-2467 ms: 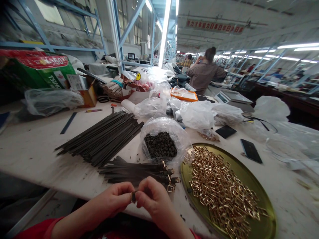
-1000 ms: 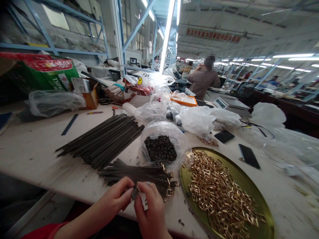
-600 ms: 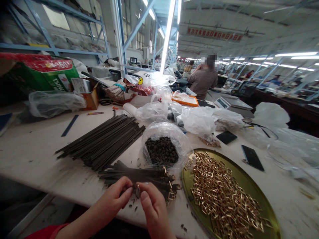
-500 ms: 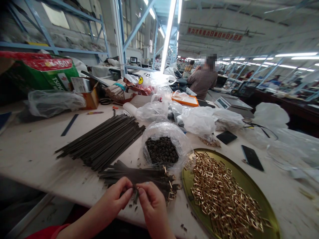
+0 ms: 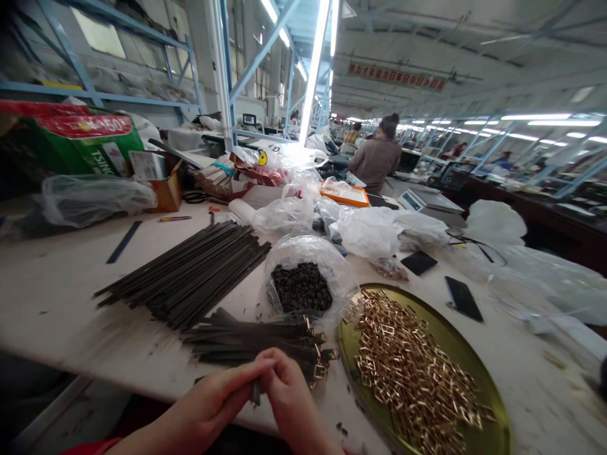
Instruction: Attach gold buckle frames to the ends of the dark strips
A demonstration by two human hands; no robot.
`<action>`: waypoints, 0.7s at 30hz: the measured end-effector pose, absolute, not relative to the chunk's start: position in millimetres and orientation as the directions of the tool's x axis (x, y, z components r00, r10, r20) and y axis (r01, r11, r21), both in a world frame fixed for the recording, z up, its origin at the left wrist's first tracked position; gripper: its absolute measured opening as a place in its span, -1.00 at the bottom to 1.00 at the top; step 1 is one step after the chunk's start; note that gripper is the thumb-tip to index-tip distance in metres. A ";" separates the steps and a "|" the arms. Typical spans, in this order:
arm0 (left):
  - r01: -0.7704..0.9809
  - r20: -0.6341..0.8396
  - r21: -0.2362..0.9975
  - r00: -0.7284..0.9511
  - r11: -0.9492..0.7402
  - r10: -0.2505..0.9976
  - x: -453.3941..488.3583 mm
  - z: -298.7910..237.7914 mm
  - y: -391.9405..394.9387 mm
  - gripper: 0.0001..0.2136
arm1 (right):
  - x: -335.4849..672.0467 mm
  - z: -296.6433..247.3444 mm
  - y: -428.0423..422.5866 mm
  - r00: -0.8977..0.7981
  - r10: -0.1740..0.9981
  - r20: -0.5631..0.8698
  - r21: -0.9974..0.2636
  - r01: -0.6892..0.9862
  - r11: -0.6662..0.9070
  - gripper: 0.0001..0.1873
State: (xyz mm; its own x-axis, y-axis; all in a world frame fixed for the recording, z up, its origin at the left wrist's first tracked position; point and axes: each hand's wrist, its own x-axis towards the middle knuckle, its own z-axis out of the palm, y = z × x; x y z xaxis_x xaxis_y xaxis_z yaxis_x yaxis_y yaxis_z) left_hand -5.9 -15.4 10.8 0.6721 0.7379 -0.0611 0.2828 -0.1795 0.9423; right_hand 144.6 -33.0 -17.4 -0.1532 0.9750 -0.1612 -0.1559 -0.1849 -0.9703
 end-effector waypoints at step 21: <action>0.189 -0.441 0.895 0.515 0.404 0.735 22.2 -11.9 27.8 -0.46 | 222.9 -38.3 107.5 0.029 1.000 0.006 -0.225 0.974 -0.027 -0.91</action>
